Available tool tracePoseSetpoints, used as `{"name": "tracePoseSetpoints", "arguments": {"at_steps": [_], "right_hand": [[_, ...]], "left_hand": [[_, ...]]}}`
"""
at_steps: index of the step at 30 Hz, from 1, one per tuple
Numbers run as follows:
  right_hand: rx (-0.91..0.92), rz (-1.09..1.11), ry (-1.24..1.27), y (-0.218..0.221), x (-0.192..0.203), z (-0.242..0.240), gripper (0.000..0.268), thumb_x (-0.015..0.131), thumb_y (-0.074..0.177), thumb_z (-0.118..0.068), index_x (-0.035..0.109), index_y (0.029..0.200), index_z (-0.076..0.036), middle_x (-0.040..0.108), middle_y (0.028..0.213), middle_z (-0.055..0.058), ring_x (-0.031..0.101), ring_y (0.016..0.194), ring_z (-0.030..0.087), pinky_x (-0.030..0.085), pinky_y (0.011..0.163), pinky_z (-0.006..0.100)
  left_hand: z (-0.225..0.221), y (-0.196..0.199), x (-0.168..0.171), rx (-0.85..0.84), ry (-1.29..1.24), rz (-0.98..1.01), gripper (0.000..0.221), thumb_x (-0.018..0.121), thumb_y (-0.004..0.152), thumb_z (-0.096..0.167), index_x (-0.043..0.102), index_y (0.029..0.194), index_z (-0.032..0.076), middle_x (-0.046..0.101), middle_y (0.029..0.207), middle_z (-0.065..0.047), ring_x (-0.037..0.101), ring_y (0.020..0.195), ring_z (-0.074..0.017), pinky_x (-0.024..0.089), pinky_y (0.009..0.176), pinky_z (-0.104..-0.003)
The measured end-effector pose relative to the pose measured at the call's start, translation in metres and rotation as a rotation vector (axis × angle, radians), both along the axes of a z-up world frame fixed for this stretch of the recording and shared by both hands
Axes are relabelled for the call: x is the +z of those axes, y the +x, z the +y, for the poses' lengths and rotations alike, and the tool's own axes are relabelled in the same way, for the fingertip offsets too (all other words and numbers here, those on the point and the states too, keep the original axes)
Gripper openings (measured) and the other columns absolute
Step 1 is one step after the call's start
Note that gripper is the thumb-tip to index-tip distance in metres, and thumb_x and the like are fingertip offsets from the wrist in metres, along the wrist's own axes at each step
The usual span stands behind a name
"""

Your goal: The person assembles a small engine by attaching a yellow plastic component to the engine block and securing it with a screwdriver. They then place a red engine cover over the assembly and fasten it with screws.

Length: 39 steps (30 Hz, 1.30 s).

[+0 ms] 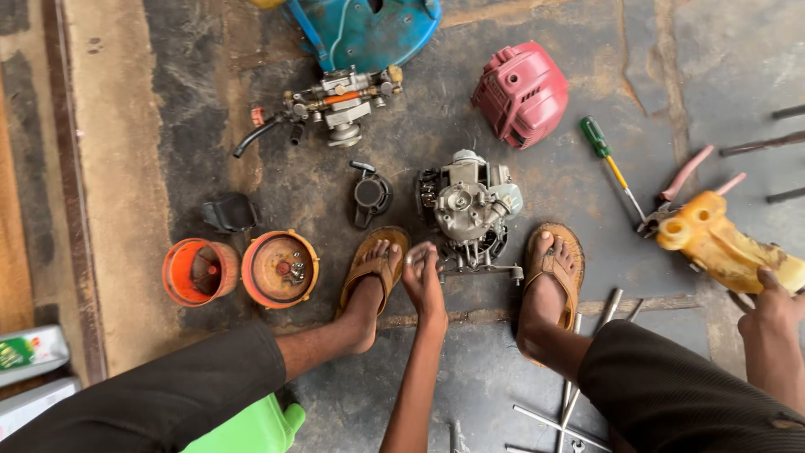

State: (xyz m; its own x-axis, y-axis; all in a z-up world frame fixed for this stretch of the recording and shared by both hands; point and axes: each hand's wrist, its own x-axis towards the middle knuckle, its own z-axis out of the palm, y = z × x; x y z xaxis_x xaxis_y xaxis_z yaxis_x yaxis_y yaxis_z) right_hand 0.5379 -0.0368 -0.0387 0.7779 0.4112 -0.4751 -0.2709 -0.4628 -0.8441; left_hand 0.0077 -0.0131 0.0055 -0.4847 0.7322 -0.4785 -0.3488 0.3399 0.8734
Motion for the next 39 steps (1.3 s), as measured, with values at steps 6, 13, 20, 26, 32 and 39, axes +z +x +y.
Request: {"name": "tracePoseSetpoints", "arguments": {"at_steps": [6,13,20,26,32,39], "right_hand": [[0.614,-0.459,-0.104,-0.027,0.065,-0.009,0.038,0.052,0.117,-0.021,0.050,0.146,0.004,0.056,0.140,0.028,0.057,0.125,0.037,0.044,0.103,0.051],[1.080,-0.270,0.105,-0.156,0.158,0.069,0.052,0.075,0.094,-0.026,0.060,0.134,0.003,0.073,0.113,0.015,0.072,0.099,0.021,0.058,0.085,0.034],[1.410,-0.290,-0.175,-0.268,0.173,0.084,0.056,0.079,0.086,-0.030,0.055,0.127,0.001,0.077,0.106,0.019,0.077,0.098,0.026,0.060,0.082,0.039],[1.362,0.035,-0.219,-0.292,0.164,0.077,0.069,0.076,0.082,-0.029,0.049,0.142,-0.011,0.074,0.116,0.015,0.073,0.098,0.025,0.060,0.078,0.042],[1.300,0.120,-0.080,-0.300,0.146,0.075,0.065,0.073,0.086,-0.033,0.052,0.141,-0.004,0.068,0.128,0.015,0.064,0.116,0.021,0.051,0.100,0.037],[1.248,0.086,-0.273,-0.300,0.131,0.080,0.059,0.062,0.095,-0.045,0.060,0.133,0.000,0.071,0.119,0.018,0.065,0.113,0.025,0.051,0.100,0.039]], "left_hand": [[0.000,-0.010,0.050,-0.162,-0.002,-0.052,0.031,0.074,0.087,0.025,0.066,0.112,0.007,0.071,0.100,-0.003,0.068,0.092,-0.0127,0.056,0.082,-0.028],[-0.025,-0.005,0.095,-0.952,-0.002,0.032,0.133,0.096,0.053,0.031,0.022,0.163,0.018,0.042,0.157,-0.008,0.044,0.140,-0.0241,0.045,0.109,-0.045],[-0.045,-0.024,0.089,-0.741,0.254,-0.306,0.157,0.102,0.047,0.022,0.002,0.168,0.018,0.041,0.158,-0.006,0.042,0.149,-0.0259,0.041,0.123,-0.043],[-0.047,-0.046,0.079,-0.574,0.147,-0.542,0.141,0.098,0.049,0.029,0.018,0.165,0.016,0.047,0.146,-0.005,0.045,0.140,-0.0256,0.042,0.120,-0.043],[-0.040,-0.043,0.054,-0.436,0.199,-0.476,0.116,0.088,0.063,0.049,0.034,0.156,0.007,0.050,0.143,-0.008,0.045,0.140,-0.0264,0.038,0.120,-0.046],[-0.031,-0.035,0.027,-0.397,-0.061,-0.301,0.100,0.071,0.078,0.066,0.041,0.149,0.002,0.052,0.138,-0.014,0.051,0.133,-0.0263,0.040,0.115,-0.049]]}}
